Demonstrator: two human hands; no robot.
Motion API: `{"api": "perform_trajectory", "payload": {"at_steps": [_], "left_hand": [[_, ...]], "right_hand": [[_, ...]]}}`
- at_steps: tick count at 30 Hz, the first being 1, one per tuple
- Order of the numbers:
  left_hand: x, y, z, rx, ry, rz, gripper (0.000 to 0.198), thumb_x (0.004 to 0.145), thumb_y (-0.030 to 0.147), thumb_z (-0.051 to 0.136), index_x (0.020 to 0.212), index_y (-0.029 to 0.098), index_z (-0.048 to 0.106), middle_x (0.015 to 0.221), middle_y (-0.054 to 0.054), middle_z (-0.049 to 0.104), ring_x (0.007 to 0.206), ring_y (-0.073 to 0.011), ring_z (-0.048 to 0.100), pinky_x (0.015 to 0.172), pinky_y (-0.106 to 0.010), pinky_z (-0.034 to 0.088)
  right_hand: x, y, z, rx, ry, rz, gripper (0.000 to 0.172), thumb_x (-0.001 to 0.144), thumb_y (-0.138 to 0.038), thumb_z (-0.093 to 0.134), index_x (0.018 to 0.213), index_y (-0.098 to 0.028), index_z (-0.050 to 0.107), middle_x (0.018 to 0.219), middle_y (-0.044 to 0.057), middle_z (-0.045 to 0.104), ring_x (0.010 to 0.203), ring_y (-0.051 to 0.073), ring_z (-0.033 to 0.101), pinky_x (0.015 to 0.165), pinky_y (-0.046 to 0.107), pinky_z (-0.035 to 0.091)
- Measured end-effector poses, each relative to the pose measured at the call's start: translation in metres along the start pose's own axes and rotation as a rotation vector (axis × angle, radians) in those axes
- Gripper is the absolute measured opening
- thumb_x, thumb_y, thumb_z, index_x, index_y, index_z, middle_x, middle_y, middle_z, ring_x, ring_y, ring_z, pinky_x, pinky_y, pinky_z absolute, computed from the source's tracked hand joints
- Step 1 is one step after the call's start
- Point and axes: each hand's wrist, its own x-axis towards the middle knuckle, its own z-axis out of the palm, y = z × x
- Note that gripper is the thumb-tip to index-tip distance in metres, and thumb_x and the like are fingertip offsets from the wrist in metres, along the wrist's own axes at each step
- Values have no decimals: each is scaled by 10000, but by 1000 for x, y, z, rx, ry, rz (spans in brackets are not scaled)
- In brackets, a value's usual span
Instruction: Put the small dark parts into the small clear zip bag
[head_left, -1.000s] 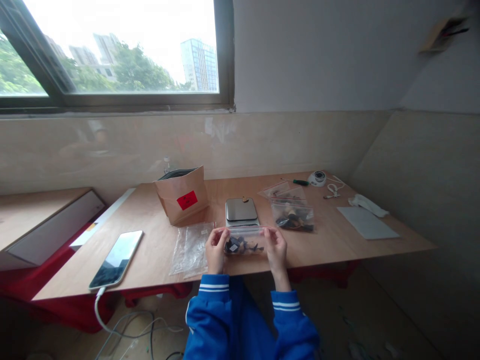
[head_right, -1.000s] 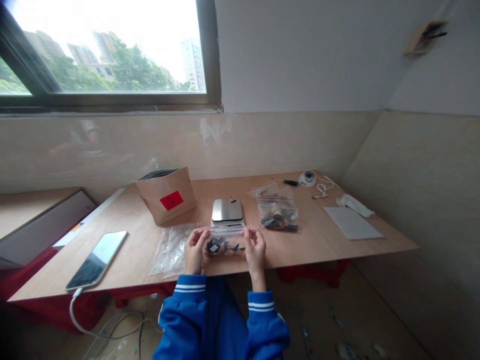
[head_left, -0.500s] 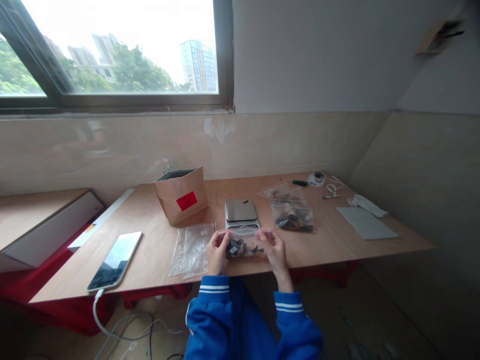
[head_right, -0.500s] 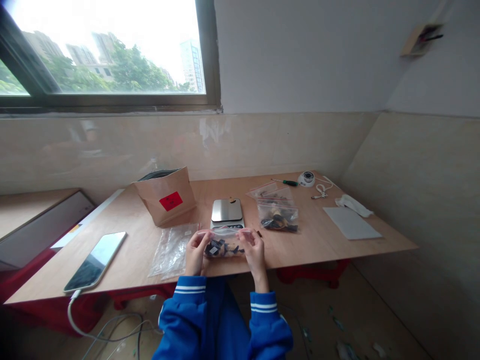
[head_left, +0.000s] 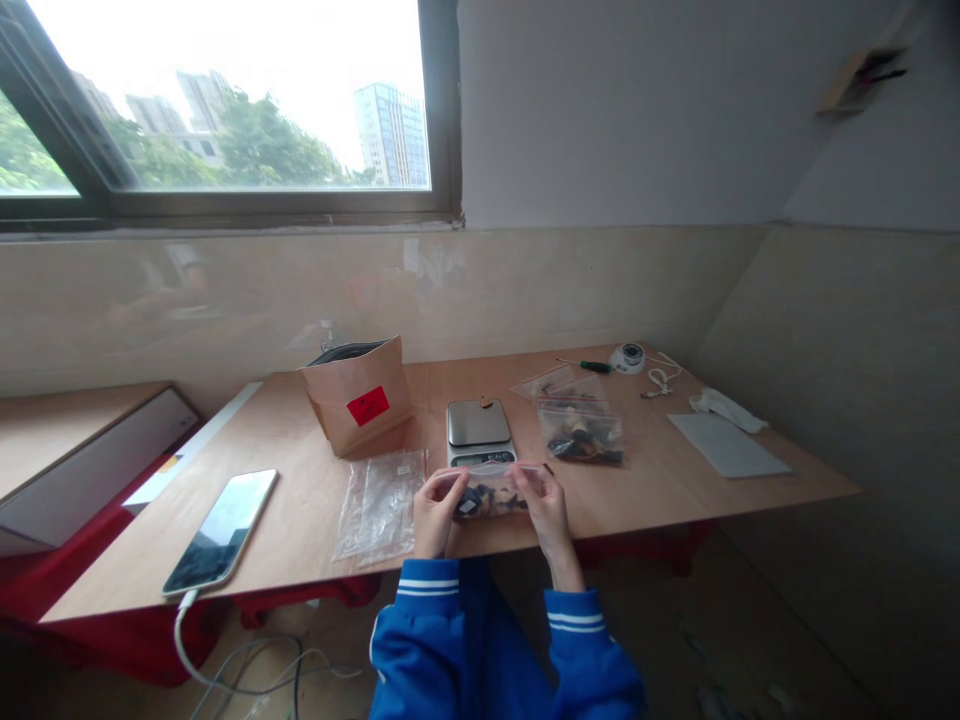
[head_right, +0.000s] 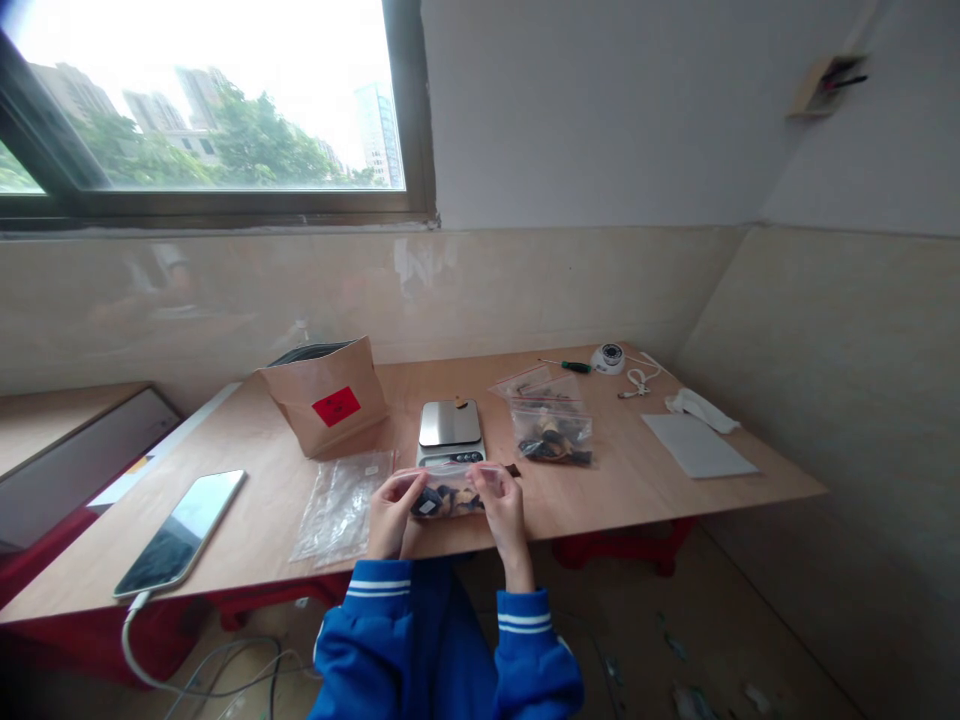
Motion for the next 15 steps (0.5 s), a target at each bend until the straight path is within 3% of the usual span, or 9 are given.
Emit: {"api": "perform_trajectory", "payload": {"at_steps": [7,15], "left_hand": [[0,3,3,6,19,-37,257,670,386,742,752,146,702,714,-31,671,695,-154,622,636,-232,475],[0,7,7,-6,-109,-116,270,668,382,745,781,139,711,741,-61,703,737,-192,657,681,-263,504]], "right_hand": [[2,6,0,-47,86,-3,306,740,-442,679,856,-158,673,783,64,714,732,204,674,690,335,560],[4,3,2,-15,-40,47,282,719,-414,709,840,-158,700,810,77,736,790,233,698,766,372,561]]}}
